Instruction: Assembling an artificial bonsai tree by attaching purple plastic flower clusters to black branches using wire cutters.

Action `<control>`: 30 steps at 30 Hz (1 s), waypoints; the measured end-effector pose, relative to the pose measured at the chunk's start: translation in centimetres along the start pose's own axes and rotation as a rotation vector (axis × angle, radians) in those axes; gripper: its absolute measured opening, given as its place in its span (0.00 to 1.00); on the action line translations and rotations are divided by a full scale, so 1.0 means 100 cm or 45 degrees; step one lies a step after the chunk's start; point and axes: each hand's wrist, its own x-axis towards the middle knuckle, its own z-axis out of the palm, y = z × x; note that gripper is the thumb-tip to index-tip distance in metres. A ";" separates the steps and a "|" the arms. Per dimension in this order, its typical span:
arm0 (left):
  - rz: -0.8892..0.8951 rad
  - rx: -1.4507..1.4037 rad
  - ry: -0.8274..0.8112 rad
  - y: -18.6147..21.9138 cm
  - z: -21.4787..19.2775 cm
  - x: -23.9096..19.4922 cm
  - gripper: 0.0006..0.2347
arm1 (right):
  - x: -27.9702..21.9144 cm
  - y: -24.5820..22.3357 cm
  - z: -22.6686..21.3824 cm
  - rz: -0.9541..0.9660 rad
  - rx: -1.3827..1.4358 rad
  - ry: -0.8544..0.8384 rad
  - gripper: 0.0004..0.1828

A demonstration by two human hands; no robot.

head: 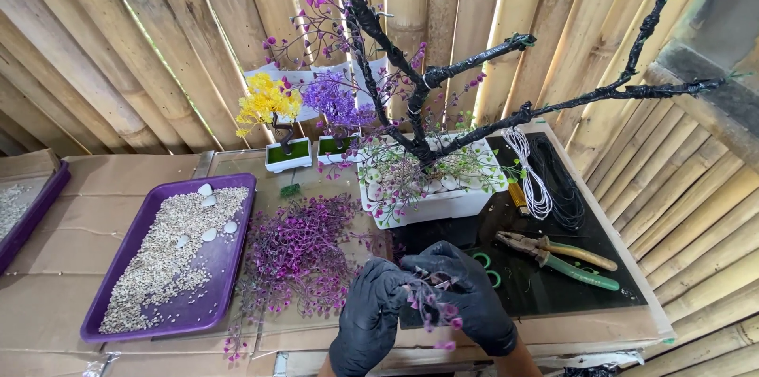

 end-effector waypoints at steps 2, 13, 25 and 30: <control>0.084 0.311 -0.020 -0.042 0.018 -0.043 0.17 | -0.014 0.039 0.000 0.316 1.029 0.099 0.16; 0.011 0.125 -0.156 0.019 -0.016 0.027 0.07 | 0.018 -0.035 -0.003 -0.232 0.042 0.077 0.09; -0.112 -0.015 0.043 0.046 -0.015 0.056 0.05 | 0.019 -0.033 -0.004 -0.189 0.117 0.256 0.06; -0.198 -0.034 0.206 0.048 -0.018 0.063 0.05 | 0.032 -0.008 -0.035 -0.300 0.860 0.213 0.26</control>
